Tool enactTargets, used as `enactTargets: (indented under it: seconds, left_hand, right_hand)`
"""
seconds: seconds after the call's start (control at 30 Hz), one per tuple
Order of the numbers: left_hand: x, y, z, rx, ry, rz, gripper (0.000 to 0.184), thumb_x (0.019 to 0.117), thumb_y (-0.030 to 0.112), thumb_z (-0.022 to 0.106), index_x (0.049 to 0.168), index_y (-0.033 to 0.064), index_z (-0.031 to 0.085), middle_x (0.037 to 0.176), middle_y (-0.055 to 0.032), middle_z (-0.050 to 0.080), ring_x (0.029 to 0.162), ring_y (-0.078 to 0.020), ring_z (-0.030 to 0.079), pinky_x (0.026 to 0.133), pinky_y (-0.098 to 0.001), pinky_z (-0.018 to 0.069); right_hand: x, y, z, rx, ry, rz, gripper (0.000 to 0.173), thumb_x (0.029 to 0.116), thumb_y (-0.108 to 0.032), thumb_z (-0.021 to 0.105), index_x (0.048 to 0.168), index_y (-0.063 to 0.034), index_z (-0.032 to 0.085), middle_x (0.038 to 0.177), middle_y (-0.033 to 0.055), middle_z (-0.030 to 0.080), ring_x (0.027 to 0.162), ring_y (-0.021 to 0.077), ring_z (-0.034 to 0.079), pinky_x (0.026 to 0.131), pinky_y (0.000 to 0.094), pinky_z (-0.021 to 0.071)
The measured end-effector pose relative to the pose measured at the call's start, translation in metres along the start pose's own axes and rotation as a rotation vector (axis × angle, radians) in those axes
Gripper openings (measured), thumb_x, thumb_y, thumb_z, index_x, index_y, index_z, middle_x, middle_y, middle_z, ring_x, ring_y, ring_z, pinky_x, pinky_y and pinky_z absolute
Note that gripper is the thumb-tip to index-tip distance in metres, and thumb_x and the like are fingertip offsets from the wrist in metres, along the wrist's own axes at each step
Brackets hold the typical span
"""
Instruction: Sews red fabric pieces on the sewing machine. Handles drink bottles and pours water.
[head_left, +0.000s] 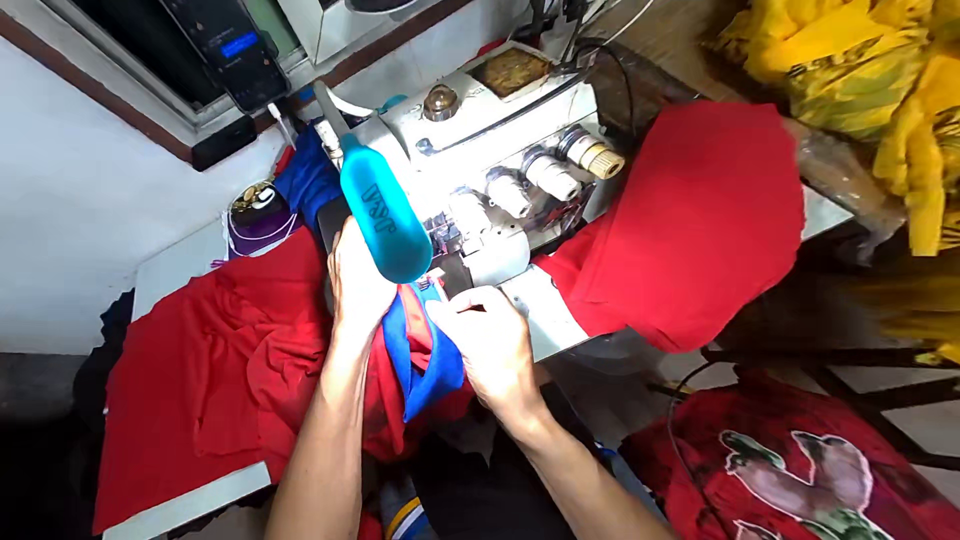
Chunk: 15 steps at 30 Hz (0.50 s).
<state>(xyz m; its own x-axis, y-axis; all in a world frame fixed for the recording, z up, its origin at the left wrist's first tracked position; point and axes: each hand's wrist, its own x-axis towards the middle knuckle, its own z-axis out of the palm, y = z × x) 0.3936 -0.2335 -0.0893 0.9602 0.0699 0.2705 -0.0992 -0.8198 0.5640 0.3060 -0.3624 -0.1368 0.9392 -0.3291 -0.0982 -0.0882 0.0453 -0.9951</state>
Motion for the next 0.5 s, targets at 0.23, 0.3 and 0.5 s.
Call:
enactTargets:
  seconds: [0.23,0.3,0.5]
  left_hand:
    - [-0.008,-0.005,-0.010,-0.006,0.057,0.130,0.019,0.0928,0.011,0.070,0.109,0.0023,0.065,0.104,-0.0161,0.068,0.100,-0.0318,0.066,0.086,-0.0521,0.0523]
    - [-0.043,-0.004,-0.022,0.015,0.153,0.303,0.016,0.0943,0.019,0.069,0.104,0.0066,0.070,0.112,-0.0098,0.069,0.112,-0.0264,0.063,0.098,-0.0451,0.0516]
    - [-0.134,-0.014,-0.023,0.263,0.109,0.493,0.015,0.0776,0.012,0.069,0.090,0.0096,0.076,0.116,-0.0139,0.072,0.118,-0.0371,0.064,0.100,-0.0487,0.0528]
  right_hand:
    - [0.006,-0.001,0.004,-0.084,0.012,-0.039,0.022,0.0868,-0.026,0.083,0.096,-0.0132,0.067,0.060,-0.0055,0.059,0.049,0.0047,0.053,0.050,0.0256,0.0474]
    - [0.009,0.002,0.003,-0.108,0.014,-0.086,0.020,0.0868,-0.026,0.082,0.096,-0.0137,0.069,0.061,-0.0052,0.060,0.050,0.0056,0.054,0.053,0.0275,0.0494]
    - [0.009,0.002,0.001,-0.249,-0.015,-0.216,0.018,0.0920,-0.028,0.076,0.101,-0.0142,0.071,0.059,-0.0057,0.056,0.049,0.0077,0.050,0.053,0.0311,0.0468]
